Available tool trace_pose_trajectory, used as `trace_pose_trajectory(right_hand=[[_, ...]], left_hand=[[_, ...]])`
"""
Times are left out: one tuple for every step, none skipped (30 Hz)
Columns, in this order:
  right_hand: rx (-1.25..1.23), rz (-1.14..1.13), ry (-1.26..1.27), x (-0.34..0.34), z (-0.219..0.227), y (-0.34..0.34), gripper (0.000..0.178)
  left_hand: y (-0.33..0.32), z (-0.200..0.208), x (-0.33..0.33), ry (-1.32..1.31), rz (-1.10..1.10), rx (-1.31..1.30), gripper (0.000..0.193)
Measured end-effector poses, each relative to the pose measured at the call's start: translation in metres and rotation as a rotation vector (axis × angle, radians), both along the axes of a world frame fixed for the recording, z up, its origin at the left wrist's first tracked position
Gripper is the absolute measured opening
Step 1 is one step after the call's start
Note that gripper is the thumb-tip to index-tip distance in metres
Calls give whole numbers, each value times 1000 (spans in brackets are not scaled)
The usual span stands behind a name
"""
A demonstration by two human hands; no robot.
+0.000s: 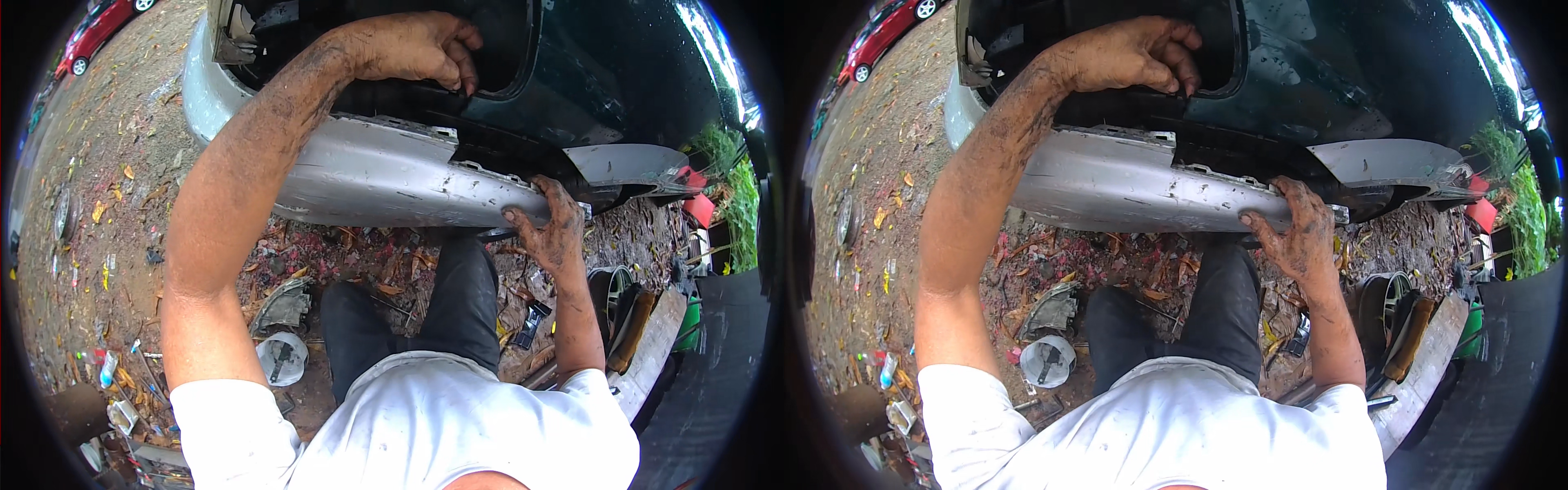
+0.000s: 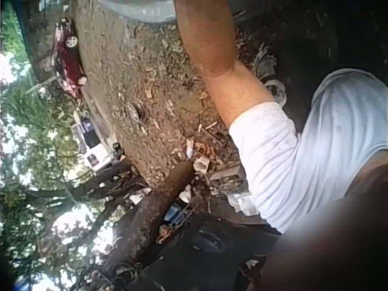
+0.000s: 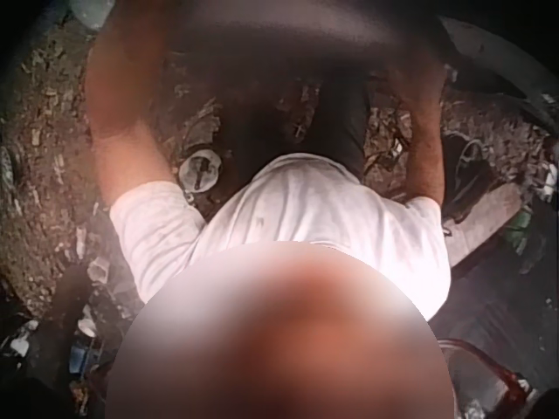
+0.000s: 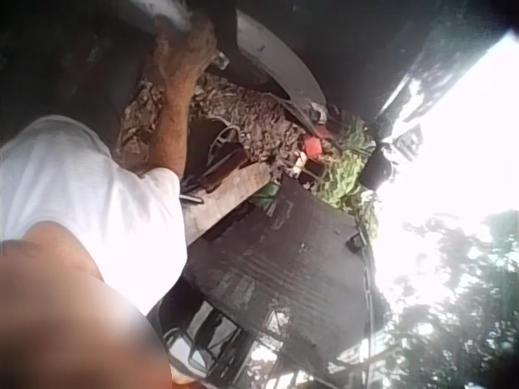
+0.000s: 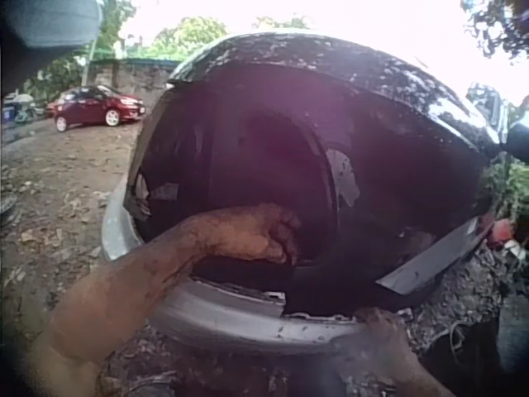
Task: Repairing a damaged car bumper using hand tools.
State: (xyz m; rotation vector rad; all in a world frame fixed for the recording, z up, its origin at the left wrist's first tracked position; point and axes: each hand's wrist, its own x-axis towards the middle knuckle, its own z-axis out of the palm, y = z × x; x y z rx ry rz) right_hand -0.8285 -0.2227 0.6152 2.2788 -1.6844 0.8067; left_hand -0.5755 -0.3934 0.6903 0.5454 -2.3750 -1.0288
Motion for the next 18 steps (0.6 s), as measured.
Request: trace_pose_trajectory(right_hand=[[-1, 11, -4, 0, 1, 0, 50], [1, 9, 1, -2, 0, 0, 50], [3, 8, 10, -3, -1, -1, 50], [5, 8, 18, -4, -2, -1, 50], [4, 7, 22, -3, -1, -2, 50], [3, 7, 11, -2, -1, -2, 50], [1, 7, 0, -2, 0, -2, 50], [1, 6, 2, -2, -1, -2, 50], [-2, 14, 0, -3, -2, -3, 50], [-6, 23, -2, -3, -3, -4, 51], [-4, 22, -3, -3, -2, -5, 51], [-14, 28, -1, -1, 0, -6, 51], [-24, 34, 1, 1, 1, -6, 51], [-24, 30, -2, 2, 2, -6, 51], [-13, 33, -14, 2, 3, -5, 50], [-3, 35, -26, 3, 4, -4, 50], [-6, 29, -33, 4, 5, -4, 50], [-1, 21, -39, 4, 5, -1, 49]], left_hand=[[0, 0, 1, -6, -2, -16, 58], [-1, -2, 2, -1, -4, -15, 58], [0, -4, 2, 22, -10, 8, 57], [0, -6, 3, 45, -17, 30, 56], [-1, -7, 4, 49, -17, 30, 56], [0, -6, 5, 42, -12, 20, 56], [1, -5, 6, 34, -7, 10, 57], [3, -4, 8, 36, -9, 11, 57], [6, -3, 10, 44, -22, 35, 58], [6, -3, 12, 51, -35, 60, 58], [4, -4, 14, 50, -37, 61, 58], [2, -4, 17, 64, -31, 48, 59], [-1, -5, 20, 76, -25, 34, 60], [-4, -8, 23, 73, -29, 35, 60], [-6, -10, 25, 93, -39, 43, 58], [-7, -11, 27, 113, -51, 52, 55], [-9, -12, 29, 106, -56, 50, 55], [-7, -11, 26, 57, -48, 6, 51]])
